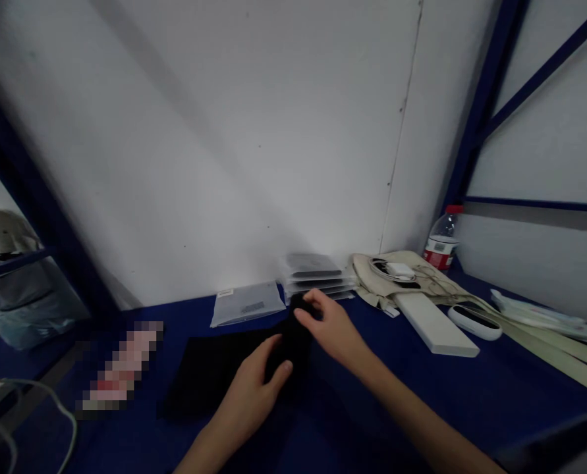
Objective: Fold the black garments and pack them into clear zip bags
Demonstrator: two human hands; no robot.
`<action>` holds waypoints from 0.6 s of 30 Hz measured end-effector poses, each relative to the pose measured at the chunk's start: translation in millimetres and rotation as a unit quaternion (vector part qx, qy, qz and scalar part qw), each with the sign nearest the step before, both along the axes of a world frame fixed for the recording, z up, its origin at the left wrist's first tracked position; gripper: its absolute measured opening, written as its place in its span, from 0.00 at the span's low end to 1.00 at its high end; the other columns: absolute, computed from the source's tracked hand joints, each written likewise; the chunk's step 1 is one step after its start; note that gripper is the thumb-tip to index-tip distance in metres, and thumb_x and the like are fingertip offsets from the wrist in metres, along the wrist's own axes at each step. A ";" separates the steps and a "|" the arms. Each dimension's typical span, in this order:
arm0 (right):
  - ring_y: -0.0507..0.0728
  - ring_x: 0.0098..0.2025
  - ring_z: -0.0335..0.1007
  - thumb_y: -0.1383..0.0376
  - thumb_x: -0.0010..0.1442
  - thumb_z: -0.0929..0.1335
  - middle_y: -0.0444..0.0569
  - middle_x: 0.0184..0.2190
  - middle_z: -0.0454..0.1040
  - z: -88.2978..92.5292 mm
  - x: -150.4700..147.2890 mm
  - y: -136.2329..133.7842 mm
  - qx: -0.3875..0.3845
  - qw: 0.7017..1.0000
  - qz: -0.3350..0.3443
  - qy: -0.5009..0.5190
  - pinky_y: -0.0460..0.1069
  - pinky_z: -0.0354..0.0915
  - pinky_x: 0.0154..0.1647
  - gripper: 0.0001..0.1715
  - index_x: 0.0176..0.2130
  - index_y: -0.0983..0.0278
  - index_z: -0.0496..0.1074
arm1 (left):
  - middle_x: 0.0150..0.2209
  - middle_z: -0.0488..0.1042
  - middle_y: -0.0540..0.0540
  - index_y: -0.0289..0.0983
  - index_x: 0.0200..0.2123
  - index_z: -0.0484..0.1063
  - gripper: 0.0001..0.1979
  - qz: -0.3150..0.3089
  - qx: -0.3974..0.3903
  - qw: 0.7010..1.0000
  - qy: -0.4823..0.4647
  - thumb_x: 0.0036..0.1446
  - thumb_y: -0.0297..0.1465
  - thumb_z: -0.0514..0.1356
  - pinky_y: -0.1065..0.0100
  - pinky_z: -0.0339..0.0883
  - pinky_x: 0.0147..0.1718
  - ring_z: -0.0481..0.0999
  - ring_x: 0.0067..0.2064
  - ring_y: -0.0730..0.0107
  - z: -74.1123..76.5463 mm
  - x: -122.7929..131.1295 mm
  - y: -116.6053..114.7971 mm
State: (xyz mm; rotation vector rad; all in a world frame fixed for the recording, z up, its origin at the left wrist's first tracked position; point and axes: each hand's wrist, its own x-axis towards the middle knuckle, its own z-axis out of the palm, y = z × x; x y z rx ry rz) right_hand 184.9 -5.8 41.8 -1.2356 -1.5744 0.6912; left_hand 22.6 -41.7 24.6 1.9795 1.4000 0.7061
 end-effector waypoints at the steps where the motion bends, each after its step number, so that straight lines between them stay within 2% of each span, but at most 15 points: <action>1: 0.54 0.33 0.67 0.57 0.49 0.63 0.43 0.28 0.70 0.9 -14.1 -1.2 0.019 1.000 0.001 -0.011 0.49 0.63 0.36 0.10 0.29 0.61 0.62 | 0.54 0.66 0.40 0.34 0.55 0.60 0.24 0.024 0.006 0.999 -0.029 0.55 0.34 0.51 0.62 0.56 0.54 0.65 0.55 0.62 0.5 -4.8 -0.9; 3: 0.54 0.34 0.67 0.61 0.51 0.63 0.44 0.30 0.71 -0.2 -39.3 -7.0 0.032 0.998 0.034 -0.051 0.50 0.63 0.37 0.08 0.34 0.61 0.64 | 0.52 0.68 0.41 0.35 0.53 0.62 0.22 0.081 0.029 0.996 -0.029 0.55 0.33 0.49 0.62 0.58 0.52 0.66 0.53 0.63 1.5 -18.4 -3.3; 5: 0.54 0.38 0.67 0.64 0.52 0.64 0.46 0.35 0.72 -4.6 -56.7 -14.2 0.033 0.988 0.103 -0.108 0.51 0.62 0.41 0.11 0.39 0.61 0.65 | 0.51 0.68 0.41 0.36 0.51 0.63 0.20 0.143 0.060 0.987 0.040 0.55 0.31 0.48 0.61 0.59 0.50 0.66 0.52 0.61 1.9 -36.5 -5.8; 7: 0.55 0.42 0.67 0.65 0.53 0.65 0.48 0.41 0.71 -10.7 -64.4 -19.0 0.029 0.976 0.157 -0.149 0.51 0.62 0.44 0.14 0.42 0.61 0.66 | 0.51 0.67 0.40 0.34 0.51 0.63 0.20 0.203 0.069 0.967 0.135 0.55 0.29 0.47 0.60 0.60 0.48 0.66 0.51 0.60 1.5 -56.1 -7.8; 10: 0.55 0.45 0.65 0.66 0.55 0.64 0.49 0.44 0.70 -19.1 -62.4 -17.9 0.024 0.965 0.182 -0.186 0.52 0.61 0.47 0.15 0.44 0.61 0.66 | 0.48 0.67 0.36 0.32 0.50 0.63 0.19 0.275 0.043 0.926 0.254 0.56 0.28 0.45 0.60 0.62 0.42 0.67 0.48 0.56 -0.4 -80.7 -8.6; 14: 0.57 0.51 0.61 0.65 0.55 0.64 0.50 0.49 0.67 -24.4 -53.4 -11.2 0.022 0.946 0.212 -0.242 0.55 0.57 0.53 0.17 0.46 0.61 0.67 | 0.44 0.67 0.33 0.27 0.47 0.63 0.19 0.308 -0.022 0.889 0.339 0.58 0.34 0.46 0.61 0.63 0.38 0.67 0.47 0.52 -1.2 -93.9 -6.9; 18: 0.60 0.56 0.55 0.64 0.53 0.66 0.51 0.53 0.64 -25.4 -48.5 -10.4 -0.002 0.916 0.263 -0.303 0.58 0.54 0.55 0.21 0.48 0.59 0.68 | 0.42 0.68 0.33 0.27 0.44 0.64 0.18 0.307 -0.073 0.882 0.349 0.58 0.35 0.47 0.63 0.63 0.36 0.68 0.47 0.53 3.8 -91.4 -4.4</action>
